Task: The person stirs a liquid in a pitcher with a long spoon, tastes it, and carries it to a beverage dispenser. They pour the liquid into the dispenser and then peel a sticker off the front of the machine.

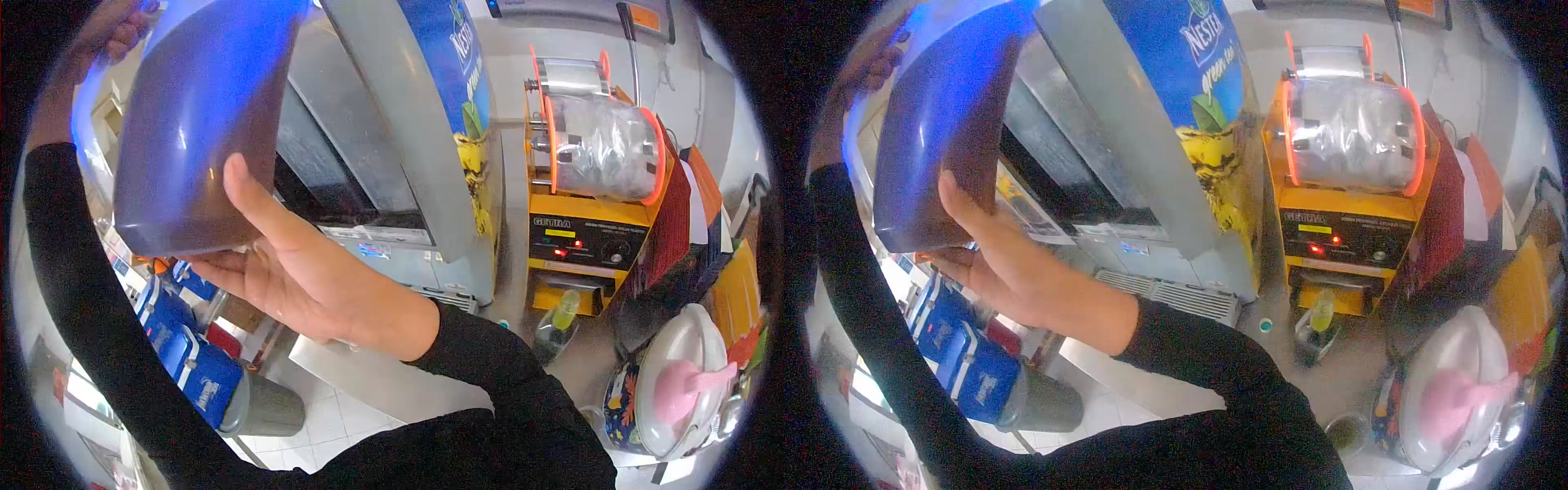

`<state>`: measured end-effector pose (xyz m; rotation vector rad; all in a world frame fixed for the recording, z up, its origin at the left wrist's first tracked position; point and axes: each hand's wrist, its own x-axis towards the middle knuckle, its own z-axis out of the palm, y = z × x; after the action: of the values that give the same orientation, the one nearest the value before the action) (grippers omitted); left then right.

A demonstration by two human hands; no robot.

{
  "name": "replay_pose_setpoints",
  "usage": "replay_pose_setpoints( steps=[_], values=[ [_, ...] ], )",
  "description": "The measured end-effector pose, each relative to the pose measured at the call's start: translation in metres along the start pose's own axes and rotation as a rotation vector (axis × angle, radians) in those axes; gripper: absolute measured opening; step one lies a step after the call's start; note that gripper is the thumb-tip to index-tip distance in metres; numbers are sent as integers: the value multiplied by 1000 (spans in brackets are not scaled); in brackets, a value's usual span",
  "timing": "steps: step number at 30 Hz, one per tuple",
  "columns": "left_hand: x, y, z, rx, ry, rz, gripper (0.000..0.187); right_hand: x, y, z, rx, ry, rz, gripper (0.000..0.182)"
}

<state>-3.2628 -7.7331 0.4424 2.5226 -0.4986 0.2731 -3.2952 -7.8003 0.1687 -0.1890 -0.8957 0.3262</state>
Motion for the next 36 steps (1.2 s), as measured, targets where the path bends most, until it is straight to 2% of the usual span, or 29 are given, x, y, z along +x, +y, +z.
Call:
replay_pose_setpoints(
  steps=[3,4,6,19,22,25,28,31,36],
  values=[
    [-4,2,3,10,12,-1,49,0,0,2,-9,34,30,66],
    [-5,4,7,-1,94,-39,48,-1,-2,3,-17,32,43,66],
    [-6,6,8,13,106,-38,47,-2,-4,3,-45,36,69,67],
    [-3,19,8,81,71,-57,42,-3,-5,7,-115,52,94,72],
    [20,10,-18,-139,-154,-192,42,-3,-5,5,-122,45,99,73],
    [34,8,-29,-71,-195,-26,42,-3,-3,1,-117,39,103,75],
    [-11,13,22,66,276,65,41,-3,-2,0,-114,29,101,76],
    [39,11,-32,-54,-187,-68,41,-3,-3,-2,-122,-1,112,78],
    [39,16,-34,-83,-243,-129,42,-4,-4,-3,-146,-8,120,82]
  ],
)
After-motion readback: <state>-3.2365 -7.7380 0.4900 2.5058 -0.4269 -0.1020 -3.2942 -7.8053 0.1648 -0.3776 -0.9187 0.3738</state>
